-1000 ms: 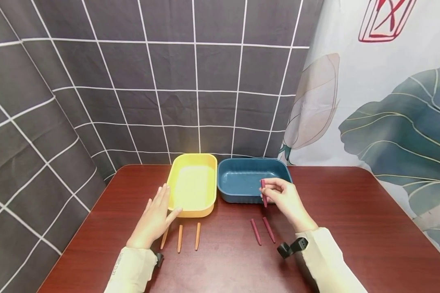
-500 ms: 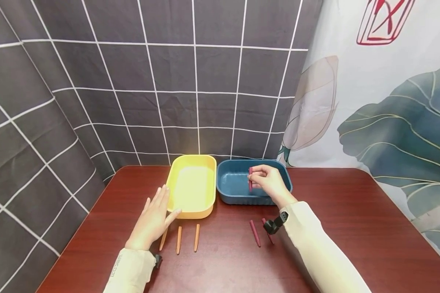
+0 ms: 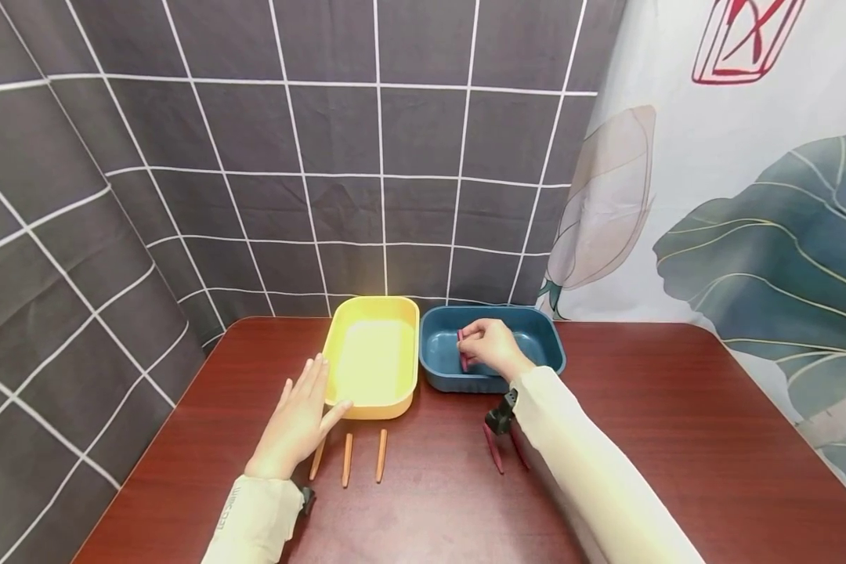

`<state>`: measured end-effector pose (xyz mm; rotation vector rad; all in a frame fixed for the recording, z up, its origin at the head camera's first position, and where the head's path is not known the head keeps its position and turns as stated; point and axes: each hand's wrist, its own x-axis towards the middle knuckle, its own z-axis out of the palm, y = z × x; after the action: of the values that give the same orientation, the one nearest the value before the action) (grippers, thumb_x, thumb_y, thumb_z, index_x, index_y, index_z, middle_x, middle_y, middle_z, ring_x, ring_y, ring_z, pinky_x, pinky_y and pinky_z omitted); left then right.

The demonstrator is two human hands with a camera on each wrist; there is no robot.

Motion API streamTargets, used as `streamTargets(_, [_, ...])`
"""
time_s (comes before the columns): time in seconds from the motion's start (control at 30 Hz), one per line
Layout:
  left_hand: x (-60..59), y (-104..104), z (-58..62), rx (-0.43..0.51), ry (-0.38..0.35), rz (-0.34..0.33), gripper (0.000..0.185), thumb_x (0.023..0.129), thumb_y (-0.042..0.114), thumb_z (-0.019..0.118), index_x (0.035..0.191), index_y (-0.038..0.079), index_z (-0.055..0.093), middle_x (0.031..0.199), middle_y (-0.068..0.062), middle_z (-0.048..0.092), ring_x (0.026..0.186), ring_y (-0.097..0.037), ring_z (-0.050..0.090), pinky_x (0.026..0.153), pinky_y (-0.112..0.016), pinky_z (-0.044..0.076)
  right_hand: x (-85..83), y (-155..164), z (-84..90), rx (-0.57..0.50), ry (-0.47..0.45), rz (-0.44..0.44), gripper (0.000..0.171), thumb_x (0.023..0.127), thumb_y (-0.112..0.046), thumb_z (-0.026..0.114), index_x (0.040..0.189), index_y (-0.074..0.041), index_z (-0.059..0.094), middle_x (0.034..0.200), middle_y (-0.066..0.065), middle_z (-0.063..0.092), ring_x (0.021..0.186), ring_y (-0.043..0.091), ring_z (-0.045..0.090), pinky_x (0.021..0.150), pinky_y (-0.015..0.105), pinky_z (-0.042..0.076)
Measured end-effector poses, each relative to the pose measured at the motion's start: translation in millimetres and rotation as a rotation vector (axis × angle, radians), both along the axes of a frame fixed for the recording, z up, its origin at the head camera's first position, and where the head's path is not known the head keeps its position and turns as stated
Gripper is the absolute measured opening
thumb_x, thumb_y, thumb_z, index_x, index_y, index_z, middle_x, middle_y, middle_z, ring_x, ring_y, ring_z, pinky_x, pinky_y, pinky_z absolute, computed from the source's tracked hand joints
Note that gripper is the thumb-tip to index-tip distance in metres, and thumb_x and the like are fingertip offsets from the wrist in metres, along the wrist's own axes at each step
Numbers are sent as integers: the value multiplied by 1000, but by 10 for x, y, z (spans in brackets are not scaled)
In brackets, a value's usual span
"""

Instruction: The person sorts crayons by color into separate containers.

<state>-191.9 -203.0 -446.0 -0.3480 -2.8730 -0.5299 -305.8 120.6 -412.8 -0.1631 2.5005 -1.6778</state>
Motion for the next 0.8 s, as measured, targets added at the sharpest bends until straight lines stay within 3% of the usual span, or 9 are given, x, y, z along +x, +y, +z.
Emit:
streamTargets(0.23, [1,-1,10,8,-2,3,84,101,47,58,155,-9,28,162,-25,27,151,-40,22,119,-63,20,-99,-138,-70,165,-19,-4,15,84,0,73,96,9,69,77,12,71,53,11,66,58,27,60])
streamTargets(0.37, [4,2,8,8,-1,0,84,101,47,58,155,-9,28,162,-25,27,151,-39,22,119,-63,20,-101,-167,-88,240,-14,5,10,85,-2,75,90,6,71,70,10,71,51,10,65,57,26,59])
streamTargets(0.8, [2,3,-11,16,-12,6,85,101,48,58,156,-8,27,163,-25,25,152,-40,21,120,-62,20,-3,-122,53,176,10,-17,16,89,-3,69,102,6,69,88,21,74,69,27,74,69,35,62])
